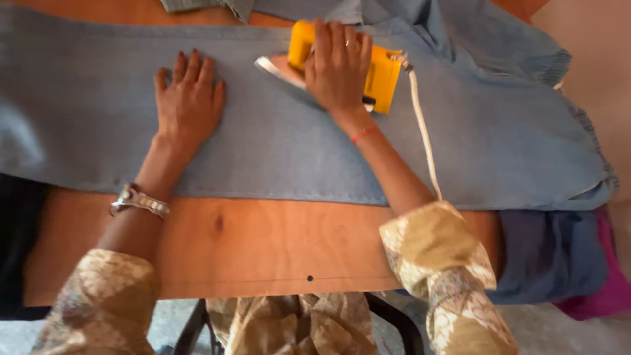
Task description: The person irons a light blue garment laid flat on a wooden table using a yellow electric iron. They repeatedly move the iron back and forth across the fabric while using the left hand to hold and smooth the material. The garment remains on the table throughout the clip.
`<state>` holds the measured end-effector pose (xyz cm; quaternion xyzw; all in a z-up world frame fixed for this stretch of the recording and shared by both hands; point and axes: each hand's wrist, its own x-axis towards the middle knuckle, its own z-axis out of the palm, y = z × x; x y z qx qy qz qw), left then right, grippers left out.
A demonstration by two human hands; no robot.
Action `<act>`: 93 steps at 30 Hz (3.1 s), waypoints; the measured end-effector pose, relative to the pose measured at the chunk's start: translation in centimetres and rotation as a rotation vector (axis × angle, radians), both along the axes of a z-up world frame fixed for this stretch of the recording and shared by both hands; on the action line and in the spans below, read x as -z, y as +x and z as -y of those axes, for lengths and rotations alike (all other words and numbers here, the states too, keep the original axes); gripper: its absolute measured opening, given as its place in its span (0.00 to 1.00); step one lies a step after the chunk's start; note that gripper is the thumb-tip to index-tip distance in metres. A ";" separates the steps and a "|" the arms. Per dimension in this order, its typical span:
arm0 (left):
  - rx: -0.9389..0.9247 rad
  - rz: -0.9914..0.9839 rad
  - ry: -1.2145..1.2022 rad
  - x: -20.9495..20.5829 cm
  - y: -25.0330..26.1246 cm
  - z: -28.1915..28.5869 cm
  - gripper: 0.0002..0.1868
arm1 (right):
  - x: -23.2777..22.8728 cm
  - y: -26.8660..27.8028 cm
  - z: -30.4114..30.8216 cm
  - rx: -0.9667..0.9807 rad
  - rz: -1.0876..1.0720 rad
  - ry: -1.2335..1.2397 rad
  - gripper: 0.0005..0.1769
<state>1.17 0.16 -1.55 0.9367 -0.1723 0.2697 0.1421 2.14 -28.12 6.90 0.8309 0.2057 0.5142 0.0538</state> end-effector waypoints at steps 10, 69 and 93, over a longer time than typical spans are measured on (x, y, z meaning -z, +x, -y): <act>-0.008 -0.037 0.012 -0.3 -0.4 0.2 0.27 | 0.0 2.9 0.1 0.155 -0.064 0.091 0.26; -0.084 0.011 0.072 -1.2 -0.7 0.9 0.26 | -2.9 1.2 13.1 0.529 -0.025 0.034 0.28; -0.022 -0.034 0.036 -1.2 -0.9 0.6 0.28 | -2.5 -4.6 25.1 0.279 -0.046 -0.050 0.25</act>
